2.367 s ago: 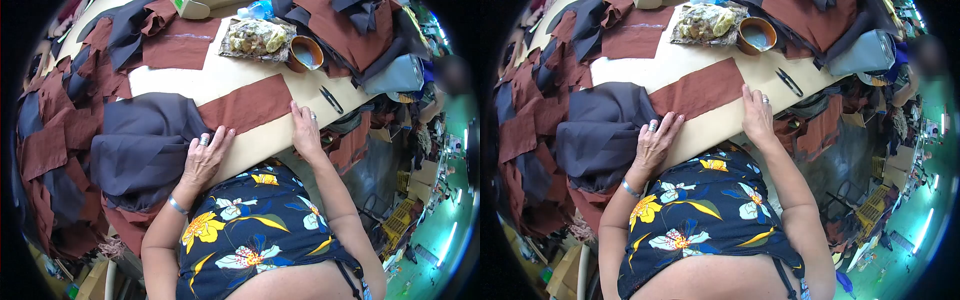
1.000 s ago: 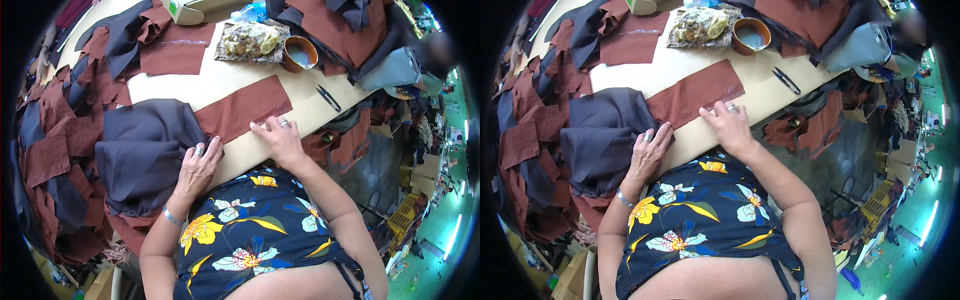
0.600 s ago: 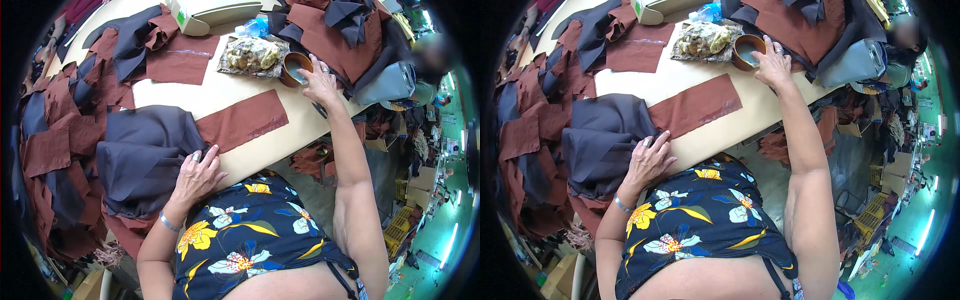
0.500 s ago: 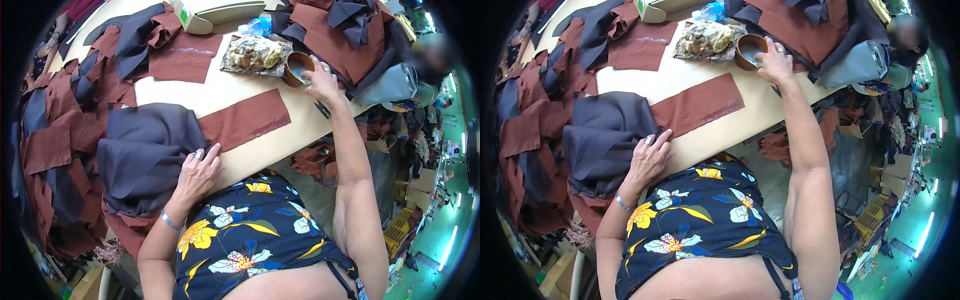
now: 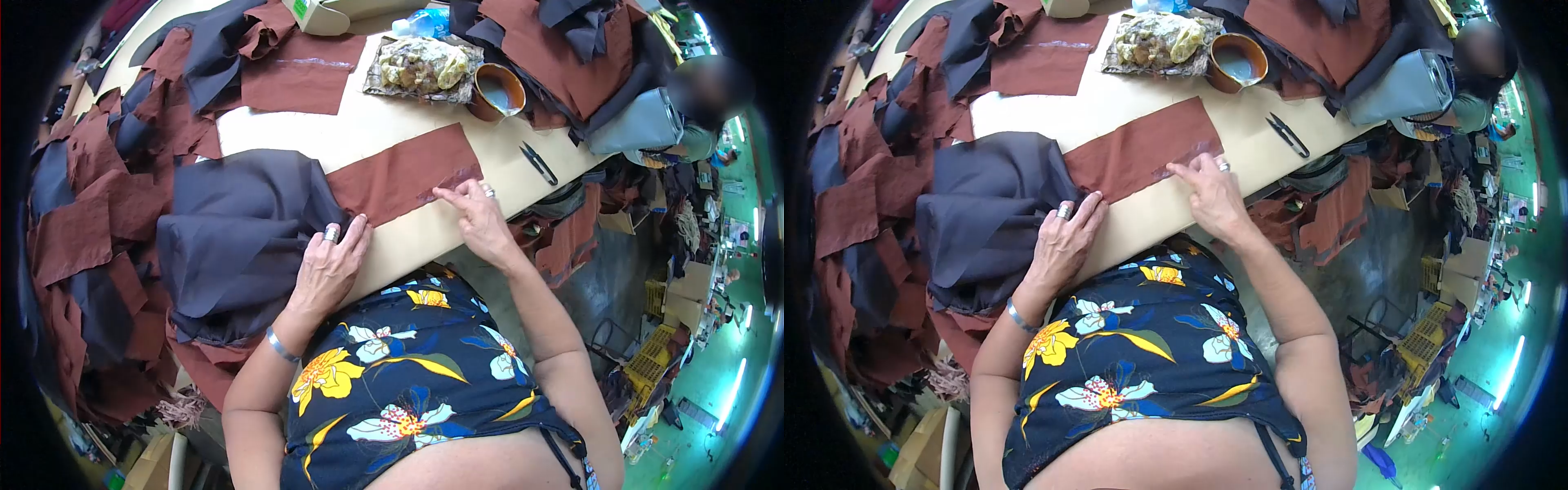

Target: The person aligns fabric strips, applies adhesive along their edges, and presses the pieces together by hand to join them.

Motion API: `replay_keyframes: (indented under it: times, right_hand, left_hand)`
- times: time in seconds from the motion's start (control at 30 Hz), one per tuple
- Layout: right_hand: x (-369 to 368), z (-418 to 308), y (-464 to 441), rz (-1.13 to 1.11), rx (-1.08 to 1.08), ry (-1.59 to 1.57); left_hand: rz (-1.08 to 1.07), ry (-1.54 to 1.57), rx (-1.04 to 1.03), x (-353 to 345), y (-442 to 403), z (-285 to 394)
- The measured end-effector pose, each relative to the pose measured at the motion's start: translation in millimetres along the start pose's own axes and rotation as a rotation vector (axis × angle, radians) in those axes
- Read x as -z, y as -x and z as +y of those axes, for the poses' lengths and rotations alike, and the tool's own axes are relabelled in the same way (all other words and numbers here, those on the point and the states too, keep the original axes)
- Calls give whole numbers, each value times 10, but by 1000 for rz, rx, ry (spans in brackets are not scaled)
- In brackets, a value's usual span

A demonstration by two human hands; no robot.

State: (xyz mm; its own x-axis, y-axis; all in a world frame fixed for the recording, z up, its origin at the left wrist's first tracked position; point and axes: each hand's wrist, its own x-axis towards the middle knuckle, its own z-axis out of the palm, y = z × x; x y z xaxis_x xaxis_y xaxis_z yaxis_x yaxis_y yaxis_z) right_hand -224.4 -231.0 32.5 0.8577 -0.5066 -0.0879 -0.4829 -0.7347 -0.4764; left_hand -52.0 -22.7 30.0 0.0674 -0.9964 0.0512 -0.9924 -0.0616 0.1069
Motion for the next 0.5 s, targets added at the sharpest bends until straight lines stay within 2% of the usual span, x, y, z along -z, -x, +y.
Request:
replay_keyframes:
  times: [0.03, 0.13, 0.23, 0.37, 0.5]
  right_hand:
    - [-75, -26, 33, -19, -25, -71]
    - [-136, -154, 78, 18, -134, 300]
    - [-297, -177, 72, 54, -140, 598]
    - [-387, -429, 144, 40, 84, 659]
    - [-165, -218, 65, 50, 16, 749]
  left_hand:
    - [6, -4, -4, -2, 3, 3]
    - [31, -15, -10, -1, 4, -4]
    - [45, -5, 1, 2, 13, 10]
    - [49, -2, 13, -10, 17, 7]
    - [84, 3, 25, 11, 39, 3]
